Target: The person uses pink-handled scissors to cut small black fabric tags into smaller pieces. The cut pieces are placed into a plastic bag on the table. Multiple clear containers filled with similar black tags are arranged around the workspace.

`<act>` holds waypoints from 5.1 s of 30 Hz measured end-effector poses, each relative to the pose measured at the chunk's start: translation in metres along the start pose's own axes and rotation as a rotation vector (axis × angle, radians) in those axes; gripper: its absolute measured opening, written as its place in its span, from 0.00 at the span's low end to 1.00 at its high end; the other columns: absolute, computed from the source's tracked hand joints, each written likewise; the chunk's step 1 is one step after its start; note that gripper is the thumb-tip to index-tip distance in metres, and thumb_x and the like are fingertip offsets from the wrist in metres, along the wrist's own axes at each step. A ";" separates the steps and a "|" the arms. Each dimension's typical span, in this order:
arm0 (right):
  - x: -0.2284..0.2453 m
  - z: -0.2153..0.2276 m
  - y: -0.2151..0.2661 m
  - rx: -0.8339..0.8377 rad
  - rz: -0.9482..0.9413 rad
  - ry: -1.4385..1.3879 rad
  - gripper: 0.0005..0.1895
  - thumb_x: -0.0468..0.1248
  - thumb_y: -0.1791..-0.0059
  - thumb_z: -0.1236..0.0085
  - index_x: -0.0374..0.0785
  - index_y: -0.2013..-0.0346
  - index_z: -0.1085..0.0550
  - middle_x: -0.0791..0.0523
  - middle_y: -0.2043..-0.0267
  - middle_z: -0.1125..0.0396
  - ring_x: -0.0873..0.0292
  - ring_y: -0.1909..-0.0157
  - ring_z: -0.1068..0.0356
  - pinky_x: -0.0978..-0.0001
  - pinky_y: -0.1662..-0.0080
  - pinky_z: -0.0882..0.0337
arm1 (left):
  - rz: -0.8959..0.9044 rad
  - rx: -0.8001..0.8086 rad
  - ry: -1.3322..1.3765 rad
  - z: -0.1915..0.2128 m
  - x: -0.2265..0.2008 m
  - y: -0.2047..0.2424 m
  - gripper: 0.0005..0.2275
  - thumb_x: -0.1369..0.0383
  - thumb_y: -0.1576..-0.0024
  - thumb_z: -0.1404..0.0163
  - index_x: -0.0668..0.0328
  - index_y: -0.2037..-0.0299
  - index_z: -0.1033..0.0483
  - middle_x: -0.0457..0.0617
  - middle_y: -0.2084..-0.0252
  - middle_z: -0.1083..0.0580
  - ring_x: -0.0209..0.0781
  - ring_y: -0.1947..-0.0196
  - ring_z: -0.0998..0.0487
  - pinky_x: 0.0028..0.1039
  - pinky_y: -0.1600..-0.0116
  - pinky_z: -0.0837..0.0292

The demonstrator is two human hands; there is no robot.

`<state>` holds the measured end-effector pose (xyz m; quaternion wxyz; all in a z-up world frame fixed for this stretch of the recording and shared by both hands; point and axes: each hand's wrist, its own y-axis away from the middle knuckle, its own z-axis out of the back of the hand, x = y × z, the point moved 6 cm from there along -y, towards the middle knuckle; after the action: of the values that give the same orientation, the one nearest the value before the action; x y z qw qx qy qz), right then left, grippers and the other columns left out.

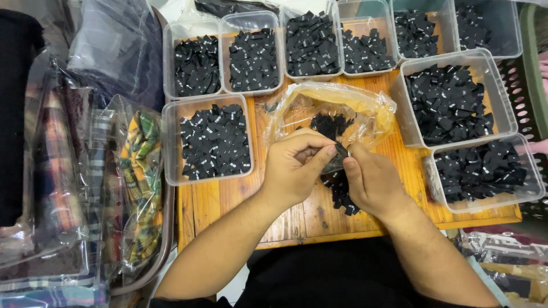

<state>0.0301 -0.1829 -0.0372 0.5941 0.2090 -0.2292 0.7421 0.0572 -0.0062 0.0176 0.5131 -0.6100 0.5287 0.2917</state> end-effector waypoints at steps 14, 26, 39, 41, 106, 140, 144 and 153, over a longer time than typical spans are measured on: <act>0.001 0.002 0.000 0.019 -0.008 0.014 0.22 0.52 0.41 0.71 0.45 0.68 0.33 0.47 0.80 0.39 0.36 0.71 0.29 0.50 0.69 0.30 | 0.073 0.005 -0.006 0.001 0.010 0.000 0.02 0.79 0.42 0.43 0.70 0.62 0.18 0.51 0.70 0.25 0.28 0.68 0.24 0.19 0.63 0.23; 0.022 0.018 -0.011 0.137 -0.093 0.038 0.25 0.52 0.40 0.70 0.42 0.70 0.32 0.44 0.77 0.33 0.34 0.64 0.27 0.47 0.65 0.29 | 0.374 -0.055 -0.043 0.007 0.036 -0.001 0.04 0.76 0.41 0.43 0.69 0.60 0.18 0.51 0.73 0.22 0.30 0.70 0.20 0.17 0.63 0.22; 0.008 0.026 -0.012 0.055 -0.114 -0.151 0.25 0.49 0.40 0.67 0.41 0.72 0.31 0.43 0.79 0.33 0.35 0.66 0.27 0.46 0.65 0.30 | 0.457 -0.052 -0.090 0.008 0.033 -0.003 0.06 0.73 0.41 0.45 0.66 0.58 0.17 0.58 0.71 0.19 0.33 0.74 0.19 0.18 0.69 0.22; 0.005 0.029 -0.010 0.036 -0.100 -0.149 0.25 0.49 0.39 0.67 0.40 0.72 0.31 0.42 0.78 0.33 0.35 0.66 0.27 0.47 0.65 0.29 | 0.468 -0.092 0.003 0.005 0.031 -0.001 0.07 0.73 0.39 0.48 0.69 0.57 0.19 0.60 0.71 0.20 0.34 0.74 0.19 0.19 0.68 0.21; -0.028 0.051 0.014 -0.155 0.009 -0.256 0.11 0.44 0.47 0.47 0.45 0.70 0.28 0.52 0.86 0.40 0.51 0.79 0.34 0.60 0.70 0.33 | 0.195 0.140 -1.029 0.058 0.060 -0.171 0.10 0.73 0.51 0.41 0.49 0.61 0.16 0.40 0.72 0.19 0.38 0.67 0.15 0.29 0.62 0.19; 0.001 0.057 0.008 0.298 -0.445 0.095 0.08 0.46 0.49 0.43 0.48 0.67 0.24 0.59 0.74 0.26 0.58 0.69 0.28 0.65 0.61 0.33 | -0.229 0.249 -1.036 0.014 -0.056 -0.129 0.13 0.74 0.41 0.53 0.59 0.47 0.22 0.47 0.61 0.29 0.46 0.56 0.28 0.36 0.47 0.32; 0.004 0.044 0.012 0.433 -0.375 0.160 0.10 0.48 0.51 0.42 0.49 0.59 0.24 0.57 0.70 0.24 0.55 0.65 0.24 0.64 0.60 0.29 | -0.458 0.198 -0.904 0.005 -0.079 -0.098 0.13 0.78 0.43 0.43 0.56 0.49 0.24 0.42 0.62 0.22 0.40 0.62 0.21 0.29 0.55 0.27; 0.008 0.020 0.016 0.520 -0.371 0.234 0.16 0.54 0.52 0.41 0.47 0.62 0.26 0.57 0.70 0.25 0.49 0.66 0.25 0.58 0.61 0.31 | -0.347 -0.006 -0.732 0.020 -0.062 -0.048 0.07 0.72 0.39 0.45 0.57 0.53 0.20 0.43 0.66 0.21 0.28 0.75 0.34 0.19 0.70 0.37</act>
<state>0.0135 -0.1919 -0.0178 0.6682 0.3052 0.0792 0.6739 0.0898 0.0299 0.0827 0.7073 -0.5475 0.1997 0.4002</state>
